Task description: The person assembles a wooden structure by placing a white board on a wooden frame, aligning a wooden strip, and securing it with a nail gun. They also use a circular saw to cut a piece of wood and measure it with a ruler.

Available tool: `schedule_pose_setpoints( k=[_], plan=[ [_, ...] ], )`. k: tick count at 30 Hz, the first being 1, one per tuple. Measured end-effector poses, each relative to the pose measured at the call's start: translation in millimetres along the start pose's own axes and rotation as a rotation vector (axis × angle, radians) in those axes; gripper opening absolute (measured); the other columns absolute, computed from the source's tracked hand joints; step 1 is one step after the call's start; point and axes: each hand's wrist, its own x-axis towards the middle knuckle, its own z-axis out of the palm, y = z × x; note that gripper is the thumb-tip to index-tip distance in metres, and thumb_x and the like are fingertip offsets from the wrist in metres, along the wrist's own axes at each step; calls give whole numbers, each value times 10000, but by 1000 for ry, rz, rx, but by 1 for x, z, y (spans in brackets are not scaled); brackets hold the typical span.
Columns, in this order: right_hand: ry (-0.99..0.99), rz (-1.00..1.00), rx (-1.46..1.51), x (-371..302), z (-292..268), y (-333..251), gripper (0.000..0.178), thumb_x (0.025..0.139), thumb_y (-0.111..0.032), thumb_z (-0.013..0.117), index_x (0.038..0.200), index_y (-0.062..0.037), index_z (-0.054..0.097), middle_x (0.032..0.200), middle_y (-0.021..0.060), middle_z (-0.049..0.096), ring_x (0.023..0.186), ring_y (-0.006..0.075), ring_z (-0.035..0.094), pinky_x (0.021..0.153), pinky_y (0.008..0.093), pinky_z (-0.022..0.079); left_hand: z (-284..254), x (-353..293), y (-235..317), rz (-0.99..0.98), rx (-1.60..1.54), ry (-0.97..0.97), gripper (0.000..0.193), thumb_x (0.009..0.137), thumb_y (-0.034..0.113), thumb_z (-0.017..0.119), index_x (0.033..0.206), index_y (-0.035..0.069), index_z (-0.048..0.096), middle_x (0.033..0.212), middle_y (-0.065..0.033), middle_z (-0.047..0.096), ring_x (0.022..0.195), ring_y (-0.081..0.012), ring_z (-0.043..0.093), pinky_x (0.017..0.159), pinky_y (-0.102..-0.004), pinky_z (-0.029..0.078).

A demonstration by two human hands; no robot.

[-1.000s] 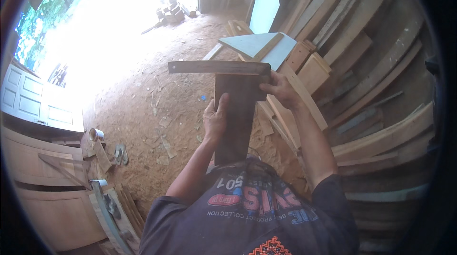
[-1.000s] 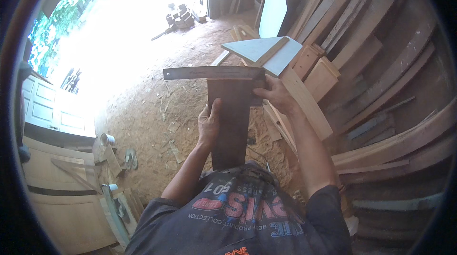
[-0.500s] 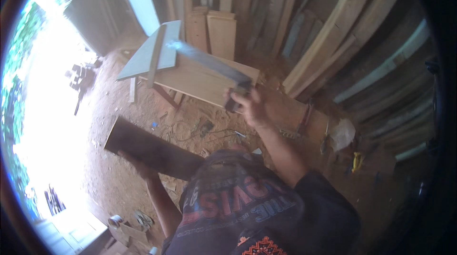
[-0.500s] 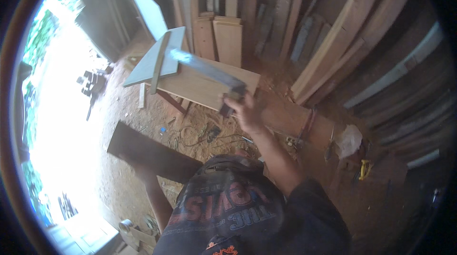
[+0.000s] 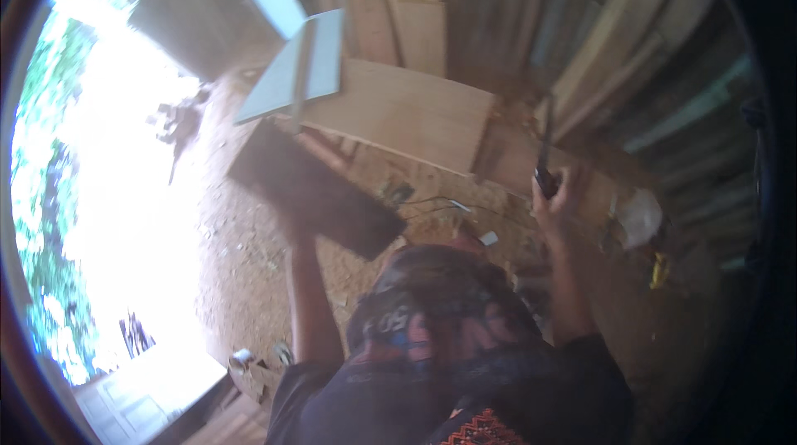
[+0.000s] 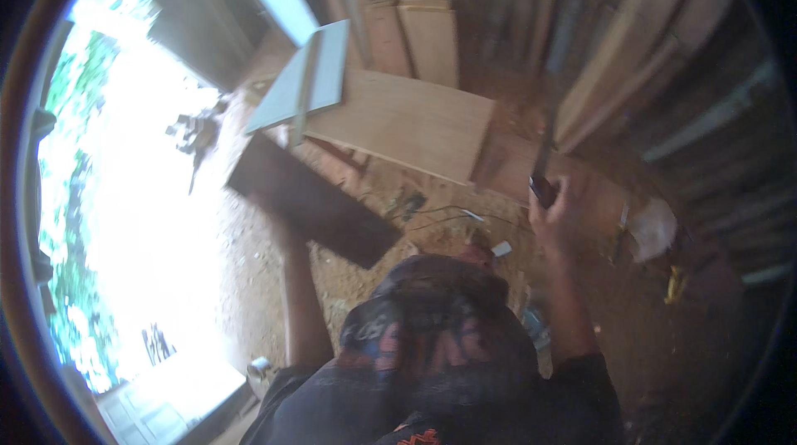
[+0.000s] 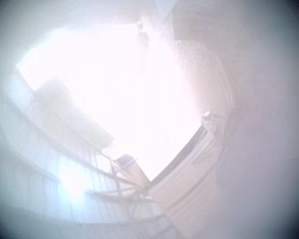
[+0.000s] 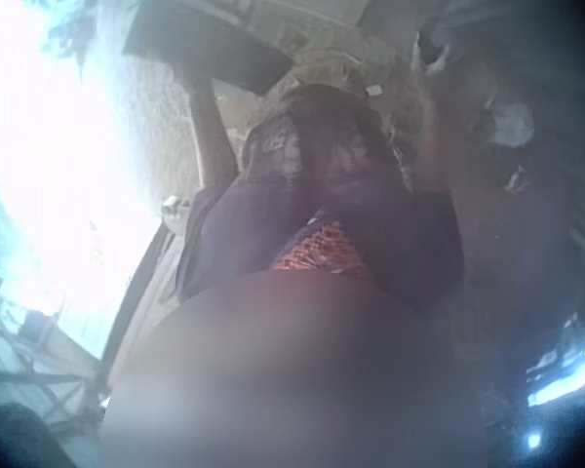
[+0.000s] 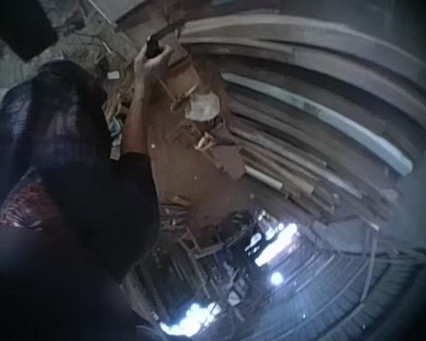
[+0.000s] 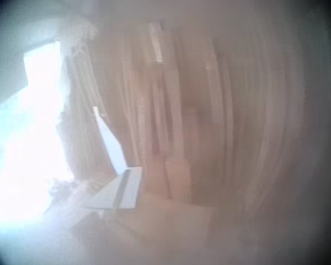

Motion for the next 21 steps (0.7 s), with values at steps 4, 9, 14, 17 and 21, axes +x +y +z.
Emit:
schedule_pose_setpoints(
  k=[4,9,14,17,21],
  plan=[
    [-149,-139,-223,-10,12,4,460,831,-276,853,1085,-37,553,987,174,619,918,345,638,799,450,506,27,-7,51,-408,-587,-57,847,1068,675,307,1615,29,277,1618,-192,384,1456,-345,426,1151,-466,423],
    [-321,-90,-263,-12,30,63,561,800,-276,869,1184,-28,544,1097,218,640,1056,416,626,904,464,493,60,-26,47,-782,-1358,-117,893,1021,754,277,1591,72,359,1577,-166,458,1431,-367,454,1187,-549,375],
    [-438,-94,-233,1,36,101,624,777,-232,870,1251,-30,518,1191,214,619,1144,407,599,964,465,476,66,-38,18,-1128,-1593,-98,739,1053,687,308,1426,97,554,1407,-142,619,1275,-349,593,1122,-574,454],
    [-586,32,-298,14,25,89,722,768,-136,854,1355,-7,454,1281,221,552,1214,355,551,1065,441,421,62,-43,8,-1179,-1724,-50,578,1098,564,346,1297,103,632,1244,-134,701,1110,-330,684,994,-549,558],
    [-595,-76,-408,15,13,54,623,791,-188,852,1268,-3,496,1238,240,583,1194,441,565,1028,495,440,57,-48,-8,-1134,-1908,26,446,1122,418,367,1190,95,666,1106,-130,735,970,-311,728,884,-524,615]
  ],
)
